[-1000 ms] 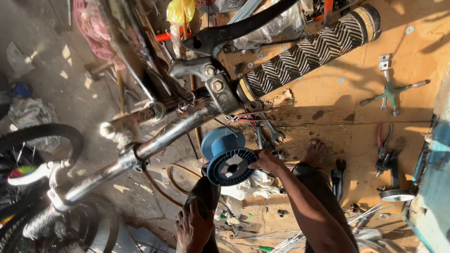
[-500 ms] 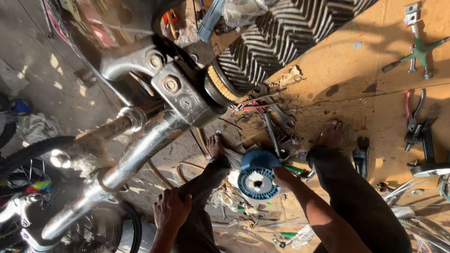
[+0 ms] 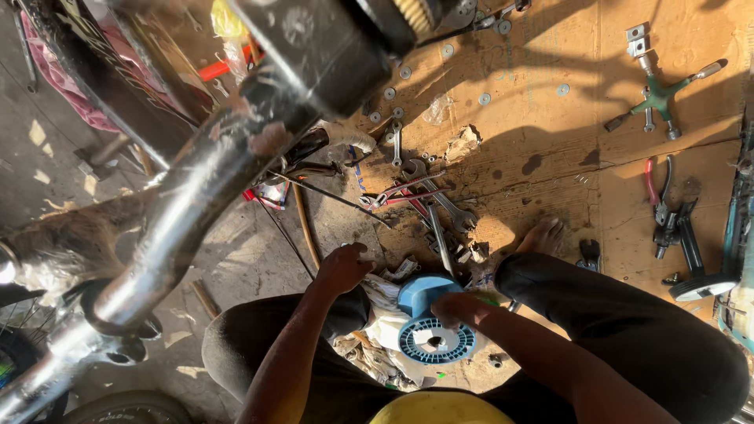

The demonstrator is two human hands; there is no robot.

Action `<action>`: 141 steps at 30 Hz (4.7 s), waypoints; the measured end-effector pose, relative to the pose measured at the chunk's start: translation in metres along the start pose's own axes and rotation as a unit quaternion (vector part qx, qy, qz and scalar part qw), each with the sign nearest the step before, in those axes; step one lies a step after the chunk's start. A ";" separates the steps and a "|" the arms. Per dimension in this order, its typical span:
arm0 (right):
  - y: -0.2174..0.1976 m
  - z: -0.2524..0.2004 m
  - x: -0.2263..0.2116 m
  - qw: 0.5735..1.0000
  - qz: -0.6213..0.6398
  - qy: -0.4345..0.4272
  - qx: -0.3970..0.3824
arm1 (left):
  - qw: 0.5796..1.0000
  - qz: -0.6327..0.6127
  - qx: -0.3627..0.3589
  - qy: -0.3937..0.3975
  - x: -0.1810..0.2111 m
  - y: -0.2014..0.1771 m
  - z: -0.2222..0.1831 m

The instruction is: The person uses a wrench to tighten and adjust bolts on the handlebars and front fork assembly of a bicycle.

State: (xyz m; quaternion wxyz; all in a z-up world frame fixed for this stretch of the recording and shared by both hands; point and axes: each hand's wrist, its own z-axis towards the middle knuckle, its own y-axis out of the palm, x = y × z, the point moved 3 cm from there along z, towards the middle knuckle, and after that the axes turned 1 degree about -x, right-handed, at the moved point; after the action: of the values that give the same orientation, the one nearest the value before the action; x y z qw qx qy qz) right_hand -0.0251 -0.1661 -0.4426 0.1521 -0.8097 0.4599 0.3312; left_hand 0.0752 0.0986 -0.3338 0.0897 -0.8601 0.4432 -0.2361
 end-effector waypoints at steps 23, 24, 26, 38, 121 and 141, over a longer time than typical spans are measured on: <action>-0.140 0.093 0.076 0.933 -0.221 0.005 0.285 | 0.970 0.147 0.136 0.135 0.056 -0.052 0.001; -0.135 0.088 0.072 0.909 -0.296 -0.022 0.291 | 0.969 0.144 0.153 0.130 0.051 -0.050 -0.002; -0.132 0.080 0.066 0.885 -0.367 -0.030 0.285 | 0.950 0.059 0.240 0.190 0.047 -0.056 -0.005; -0.188 0.070 0.029 0.883 -0.268 -0.065 0.379 | 0.891 0.131 0.327 0.287 0.062 -0.056 0.003; -0.215 -0.022 0.189 0.685 0.165 0.041 0.708 | 0.774 -0.060 0.503 0.380 0.104 -0.124 -0.167; -0.254 0.045 0.150 0.679 0.013 0.028 0.733 | 0.826 0.119 0.460 0.305 0.102 -0.097 -0.137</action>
State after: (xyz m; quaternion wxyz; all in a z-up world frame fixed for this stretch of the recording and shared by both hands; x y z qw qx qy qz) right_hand 0.2257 -0.1027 -0.5915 0.6799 -0.4416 0.5703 -0.1325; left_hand 0.1289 0.0811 -0.1460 0.3622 -0.5444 0.3867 -0.6503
